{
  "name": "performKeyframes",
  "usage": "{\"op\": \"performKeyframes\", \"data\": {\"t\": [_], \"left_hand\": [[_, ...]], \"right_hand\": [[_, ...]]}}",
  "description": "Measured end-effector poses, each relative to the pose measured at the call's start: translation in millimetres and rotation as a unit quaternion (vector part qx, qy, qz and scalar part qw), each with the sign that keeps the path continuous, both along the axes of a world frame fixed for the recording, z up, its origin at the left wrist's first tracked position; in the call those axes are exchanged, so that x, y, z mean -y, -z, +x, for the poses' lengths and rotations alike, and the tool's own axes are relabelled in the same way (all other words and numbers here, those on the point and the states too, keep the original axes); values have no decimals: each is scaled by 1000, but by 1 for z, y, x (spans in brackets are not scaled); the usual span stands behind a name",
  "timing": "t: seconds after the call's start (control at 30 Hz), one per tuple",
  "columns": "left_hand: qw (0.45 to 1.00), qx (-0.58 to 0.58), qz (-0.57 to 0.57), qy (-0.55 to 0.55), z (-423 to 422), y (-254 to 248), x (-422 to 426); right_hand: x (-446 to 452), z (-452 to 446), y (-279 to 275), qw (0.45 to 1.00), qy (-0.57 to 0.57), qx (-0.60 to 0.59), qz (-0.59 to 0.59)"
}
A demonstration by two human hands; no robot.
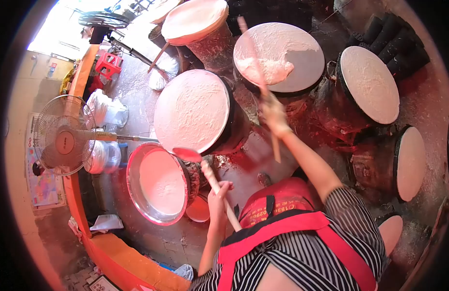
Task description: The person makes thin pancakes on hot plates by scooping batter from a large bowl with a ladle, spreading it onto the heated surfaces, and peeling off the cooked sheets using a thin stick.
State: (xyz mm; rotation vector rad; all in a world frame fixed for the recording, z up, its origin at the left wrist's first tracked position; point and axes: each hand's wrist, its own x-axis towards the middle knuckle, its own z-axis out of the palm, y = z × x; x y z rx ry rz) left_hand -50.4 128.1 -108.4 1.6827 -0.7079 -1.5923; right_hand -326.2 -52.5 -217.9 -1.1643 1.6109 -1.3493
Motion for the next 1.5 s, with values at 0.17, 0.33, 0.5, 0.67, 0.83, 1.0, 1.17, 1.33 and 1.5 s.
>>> {"op": "performKeyframes", "data": {"t": [0.17, 0.33, 0.5, 0.67, 0.83, 1.0, 1.17, 1.33, 1.5], "left_hand": [[998, 25, 1, -51, 42, 11, -48], [997, -14, -12, -70, 60, 28, -65], [1000, -12, -22, -9, 43, 20, -55], [999, -37, -12, 23, 21, 13, -47], [995, -90, -28, 39, -20, -1, -26], [998, -26, -46, 46, -61, 0, -9], [998, -17, -59, 27, -119, -5, 5], [996, -79, -15, 25, -181, -23, 22], [999, -45, 20, 4, -220, -19, 23]], "right_hand": [[126, 95, 30, 989, 144, -8, 0], [43, 90, 38, 982, 180, -58, 7], [-59, 28, -3, 928, 141, 335, 81], [-50, -27, -83, 757, 158, 630, -63], [-40, -9, -65, 938, 91, 311, 123], [-99, -123, -27, 926, 10, 329, 186], [-58, -173, -44, 929, 32, 352, 114], [-82, -208, -28, 927, -179, 229, 239], [-59, -322, -31, 961, -110, 108, 229]]}}
